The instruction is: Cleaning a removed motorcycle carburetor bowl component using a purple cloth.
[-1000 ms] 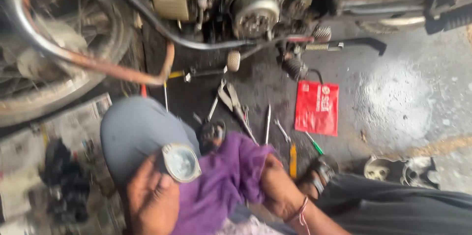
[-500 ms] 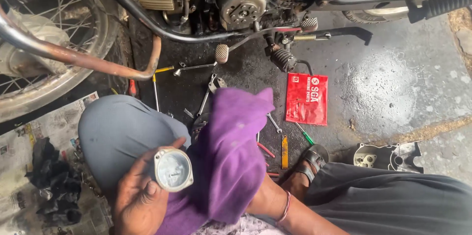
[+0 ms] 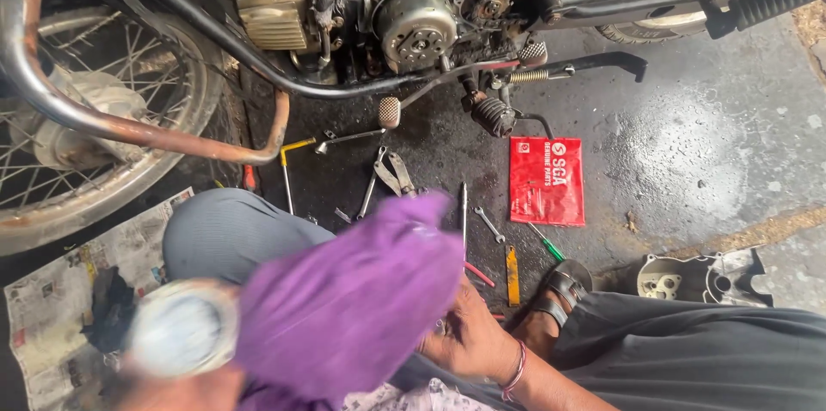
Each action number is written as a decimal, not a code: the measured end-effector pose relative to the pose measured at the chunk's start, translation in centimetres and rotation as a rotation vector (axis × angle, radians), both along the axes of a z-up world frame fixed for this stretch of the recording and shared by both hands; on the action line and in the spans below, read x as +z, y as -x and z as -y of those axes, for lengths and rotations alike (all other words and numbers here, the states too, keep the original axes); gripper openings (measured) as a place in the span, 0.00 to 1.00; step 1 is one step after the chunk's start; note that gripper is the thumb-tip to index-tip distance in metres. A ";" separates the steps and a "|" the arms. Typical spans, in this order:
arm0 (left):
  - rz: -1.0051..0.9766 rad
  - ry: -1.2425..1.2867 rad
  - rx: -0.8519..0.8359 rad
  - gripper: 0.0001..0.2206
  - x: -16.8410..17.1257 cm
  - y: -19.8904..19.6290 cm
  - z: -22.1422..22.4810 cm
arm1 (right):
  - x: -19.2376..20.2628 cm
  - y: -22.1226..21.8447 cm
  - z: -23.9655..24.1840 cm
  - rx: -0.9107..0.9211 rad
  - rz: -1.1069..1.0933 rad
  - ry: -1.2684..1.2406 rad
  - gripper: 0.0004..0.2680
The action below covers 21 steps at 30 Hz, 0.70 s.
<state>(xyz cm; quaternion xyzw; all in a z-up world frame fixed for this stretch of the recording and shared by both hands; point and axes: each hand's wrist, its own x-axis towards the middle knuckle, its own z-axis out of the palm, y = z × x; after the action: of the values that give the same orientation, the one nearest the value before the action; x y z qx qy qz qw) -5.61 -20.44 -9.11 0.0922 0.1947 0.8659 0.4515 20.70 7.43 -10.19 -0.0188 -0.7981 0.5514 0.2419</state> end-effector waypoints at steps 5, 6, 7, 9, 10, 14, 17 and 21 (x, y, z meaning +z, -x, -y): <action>-0.574 0.263 -0.135 0.28 3.4 4.5 6.1 | 5.2 3.0 0.2 0.017 -0.101 0.983 0.32; -0.821 0.416 -0.170 0.29 4.3 4.6 7.4 | 5.9 3.6 0.2 0.224 -0.184 1.434 0.25; -1.058 0.573 -0.211 0.30 5.2 4.5 8.6 | 6.6 4.0 0.1 0.437 -0.260 1.880 0.20; -0.957 0.489 -0.256 0.30 6.4 2.0 7.4 | 4.6 4.2 0.3 0.355 -0.171 1.921 0.20; -0.860 0.389 -0.307 0.30 6.9 0.9 6.6 | 3.6 4.3 0.3 0.262 -0.093 1.944 0.21; -0.935 0.492 -0.413 0.27 5.7 1.5 9.3 | 0.9 2.3 0.3 0.093 0.197 1.819 0.15; -1.014 0.582 -0.402 0.28 2.4 5.1 14.0 | 1.0 0.9 -0.6 0.184 0.014 1.679 0.09; -1.199 0.508 -0.667 0.31 -4.4 16.7 23.7 | 5.5 0.6 -1.6 0.192 -0.171 1.626 0.15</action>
<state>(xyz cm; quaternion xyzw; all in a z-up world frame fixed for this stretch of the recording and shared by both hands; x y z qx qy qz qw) -22.32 -44.15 -13.49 0.4971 0.5647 0.4113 0.5146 20.13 9.08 -4.72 -0.0778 -0.1264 0.9752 0.1642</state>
